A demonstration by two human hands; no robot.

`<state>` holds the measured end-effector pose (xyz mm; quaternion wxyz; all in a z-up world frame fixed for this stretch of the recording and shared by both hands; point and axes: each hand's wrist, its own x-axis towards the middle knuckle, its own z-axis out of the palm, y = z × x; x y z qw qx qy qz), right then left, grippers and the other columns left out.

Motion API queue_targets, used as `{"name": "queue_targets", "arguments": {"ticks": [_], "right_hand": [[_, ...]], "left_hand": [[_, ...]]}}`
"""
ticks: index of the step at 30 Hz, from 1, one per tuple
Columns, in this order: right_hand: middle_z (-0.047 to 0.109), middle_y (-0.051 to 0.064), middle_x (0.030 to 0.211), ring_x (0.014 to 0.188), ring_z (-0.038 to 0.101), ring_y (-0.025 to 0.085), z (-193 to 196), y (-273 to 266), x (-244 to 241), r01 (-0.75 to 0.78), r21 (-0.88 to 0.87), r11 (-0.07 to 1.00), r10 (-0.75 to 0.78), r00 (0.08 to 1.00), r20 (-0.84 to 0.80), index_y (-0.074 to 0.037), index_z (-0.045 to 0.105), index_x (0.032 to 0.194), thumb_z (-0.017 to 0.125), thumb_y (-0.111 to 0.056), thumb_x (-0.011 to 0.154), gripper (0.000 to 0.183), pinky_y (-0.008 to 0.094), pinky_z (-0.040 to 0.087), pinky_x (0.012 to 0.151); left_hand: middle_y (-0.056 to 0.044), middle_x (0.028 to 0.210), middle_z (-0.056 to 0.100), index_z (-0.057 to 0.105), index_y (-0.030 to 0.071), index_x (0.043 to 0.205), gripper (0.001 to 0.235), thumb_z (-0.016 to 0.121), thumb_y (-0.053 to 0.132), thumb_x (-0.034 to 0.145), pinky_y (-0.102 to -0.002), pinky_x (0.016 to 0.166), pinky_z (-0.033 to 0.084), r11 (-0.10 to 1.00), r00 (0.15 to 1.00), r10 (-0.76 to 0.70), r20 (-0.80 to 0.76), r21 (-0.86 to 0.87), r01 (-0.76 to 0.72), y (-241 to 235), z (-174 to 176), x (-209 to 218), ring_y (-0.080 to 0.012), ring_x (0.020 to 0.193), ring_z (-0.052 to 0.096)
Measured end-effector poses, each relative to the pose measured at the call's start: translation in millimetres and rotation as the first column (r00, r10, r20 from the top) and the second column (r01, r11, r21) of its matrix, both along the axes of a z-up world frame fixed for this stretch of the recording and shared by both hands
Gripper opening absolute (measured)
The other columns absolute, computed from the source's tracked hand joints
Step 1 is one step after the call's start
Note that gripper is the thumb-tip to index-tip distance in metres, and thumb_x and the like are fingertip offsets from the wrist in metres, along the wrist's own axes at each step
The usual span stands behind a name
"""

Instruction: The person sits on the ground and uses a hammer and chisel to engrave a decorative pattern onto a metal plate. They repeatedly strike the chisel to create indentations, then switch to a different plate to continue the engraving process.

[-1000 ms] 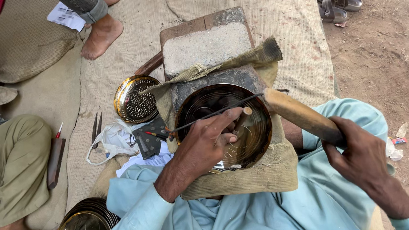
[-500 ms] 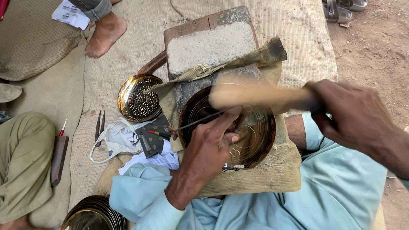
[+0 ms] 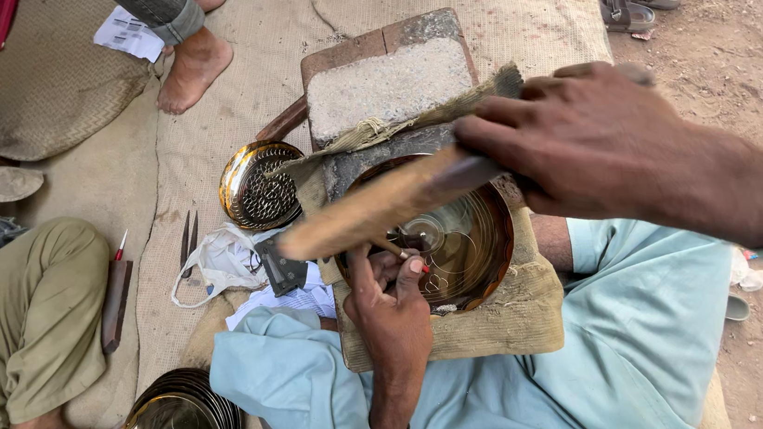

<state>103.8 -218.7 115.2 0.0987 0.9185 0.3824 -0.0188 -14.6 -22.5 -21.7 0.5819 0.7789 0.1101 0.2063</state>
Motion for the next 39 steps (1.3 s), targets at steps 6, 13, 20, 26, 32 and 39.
{"name": "queue_targets", "arguments": {"ticks": [6, 13, 20, 26, 32, 39], "right_hand": [[0.067, 0.006, 0.109, 0.083, 0.072, 0.026, 2, 17, 0, -0.206, -0.105, 0.973, 0.224, 0.949, 0.220, -0.014, 0.048, 0.128, 0.064, -0.045, 0.091, 0.050, 0.041, 0.063, 0.066], [0.068, 0.007, 0.107, 0.071, 0.070, 0.024, -2, 5, -8, -0.198, -0.014, 0.980, 0.194, 0.944, 0.267, -0.016, 0.050, 0.132, 0.067, -0.043, 0.085, 0.056, 0.038, 0.060, 0.053], [0.071, 0.001, 0.084, 0.059, 0.063, 0.014, -6, -13, 7, 0.134, 0.055, 0.989, -0.138, 0.988, 0.072, -0.016, 0.058, 0.115, 0.066, -0.031, 0.093, 0.028, 0.033, 0.055, 0.052], [0.069, 0.005, 0.085, 0.049, 0.060, 0.015, -15, -14, 2, 0.107, 0.170, 0.980, -0.098, 0.993, -0.061, -0.014, 0.059, 0.117, 0.065, -0.021, 0.086, 0.032, 0.033, 0.055, 0.043], [0.067, 0.000, 0.087, 0.051, 0.058, 0.014, -34, -37, -6, 0.248, 0.031, 0.968, -0.242, 0.962, -0.129, -0.019, 0.057, 0.121, 0.060, -0.027, 0.092, 0.030, 0.033, 0.052, 0.045], [0.067, 0.000, 0.067, 0.049, 0.054, 0.018, -95, -86, -38, 0.430, 0.417, 0.801, -0.350, 0.901, -0.257, -0.018, 0.064, 0.108, 0.068, -0.033, 0.088, 0.025, 0.034, 0.048, 0.047]], "left_hand": [[-0.010, 0.086, 0.071, 0.048, -0.003, 0.128, 0.046, 0.073, -0.002, 0.090, -0.028, 0.075, 0.058, 0.994, 0.998, 0.067, 0.011, -0.092, -0.066, -6, -1, -7, -0.0152, 0.079, 0.070], [-0.011, 0.095, 0.073, 0.046, -0.005, 0.127, 0.043, 0.072, 0.001, 0.094, -0.029, 0.080, 0.061, 0.983, 0.997, -0.046, 0.058, -0.174, 0.055, -1, -2, -1, -0.0146, 0.088, 0.072], [-0.012, 0.096, 0.076, 0.049, -0.002, 0.136, 0.050, 0.072, 0.004, 0.092, -0.031, 0.078, 0.062, 0.995, 0.995, -0.104, 0.007, -0.009, 0.104, 2, -1, 5, -0.0171, 0.085, 0.075], [-0.012, 0.092, 0.078, 0.050, 0.000, 0.138, 0.054, 0.075, 0.005, 0.090, -0.031, 0.078, 0.062, 0.994, 0.996, -0.090, 0.009, 0.069, 0.089, 1, -1, 5, -0.0180, 0.085, 0.077], [-0.013, 0.093, 0.080, 0.055, 0.005, 0.139, 0.053, 0.074, 0.004, 0.090, -0.032, 0.073, 0.063, 0.965, 0.973, -0.220, -0.069, 0.128, 0.228, 7, 9, 13, -0.0189, 0.085, 0.080], [-0.021, 0.110, 0.075, 0.055, 0.008, 0.144, 0.057, 0.066, -0.006, 0.090, -0.037, 0.076, 0.062, 0.796, 0.856, -0.513, -0.065, 0.337, 0.503, 21, 29, 24, -0.0303, 0.097, 0.078]]}}
